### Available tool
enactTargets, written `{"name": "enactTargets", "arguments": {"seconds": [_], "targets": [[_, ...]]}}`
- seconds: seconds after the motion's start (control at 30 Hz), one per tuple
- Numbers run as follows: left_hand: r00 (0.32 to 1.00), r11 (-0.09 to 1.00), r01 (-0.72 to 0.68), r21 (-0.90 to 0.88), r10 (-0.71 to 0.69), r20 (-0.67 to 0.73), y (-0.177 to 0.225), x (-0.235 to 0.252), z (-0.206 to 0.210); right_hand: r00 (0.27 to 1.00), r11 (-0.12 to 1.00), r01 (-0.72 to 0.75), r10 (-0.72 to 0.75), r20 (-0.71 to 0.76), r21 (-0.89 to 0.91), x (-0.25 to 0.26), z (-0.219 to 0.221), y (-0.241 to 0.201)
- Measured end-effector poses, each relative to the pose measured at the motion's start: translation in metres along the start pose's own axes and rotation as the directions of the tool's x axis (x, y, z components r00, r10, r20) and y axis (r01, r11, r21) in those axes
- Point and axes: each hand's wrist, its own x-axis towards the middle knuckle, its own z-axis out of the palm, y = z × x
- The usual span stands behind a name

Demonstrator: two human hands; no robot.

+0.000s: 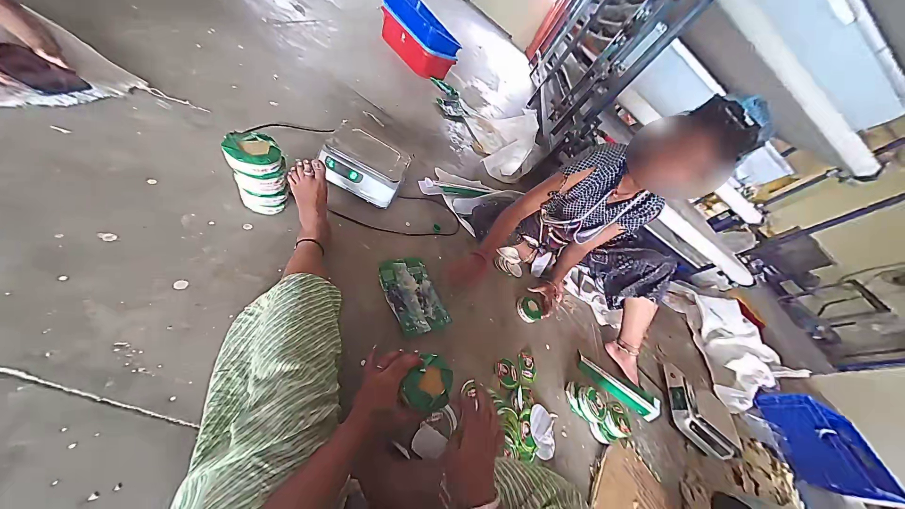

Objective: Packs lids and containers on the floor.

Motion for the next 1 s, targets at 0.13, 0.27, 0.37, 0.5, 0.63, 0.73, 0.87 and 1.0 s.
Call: {"name": "enactTargets", "arguments": {"seconds": [0.13, 0.27, 0.37, 0.5, 0.63, 0.73, 0.87, 1.0], "targets": [[0.999, 0.998, -0.045, 0.044, 0.047, -0.027, -0.002, 0.001, 0.001, 0.995, 0.994, 0.064, -0.057, 0.076, -0.09, 0.029, -0.001, 0.01], [0.997, 0.997, -0.065, 0.044, 0.067, -0.032, -0.007, 0.0, 0.005, 0.952, 0.968, -0.251, 0.247, 0.184, -0.001, 0.081, -0.031, 0.065], [0.996, 0.995, -0.084, 0.046, 0.085, -0.028, -0.008, -0.001, 0.005, 0.794, 0.892, -0.441, 0.439, 0.42, -0.097, 0.121, -0.005, 0.141], [0.992, 0.99, -0.111, 0.085, 0.115, -0.042, -0.01, 0.001, 0.006, 0.671, 0.918, -0.247, 0.392, 0.629, -0.31, 0.121, 0.044, 0.187], [0.995, 0.99, -0.097, 0.106, 0.097, 0.012, -0.011, -0.003, 0.004, 0.614, 0.902, -0.282, 0.432, 0.661, -0.328, 0.117, 0.058, 0.199], [0.996, 0.994, -0.073, 0.079, 0.069, 0.054, -0.008, -0.003, -0.001, 0.657, 0.912, -0.351, 0.401, 0.638, -0.211, 0.13, 0.045, 0.207], [0.995, 0.993, -0.076, 0.092, 0.07, 0.072, -0.006, -0.007, -0.001, 0.659, 0.958, -0.189, 0.286, 0.696, -0.215, 0.118, 0.055, 0.207], [0.994, 0.985, -0.088, 0.149, 0.078, 0.074, -0.004, -0.011, -0.004, 0.596, 0.941, -0.179, 0.336, 0.73, -0.287, 0.116, 0.059, 0.199]]}}
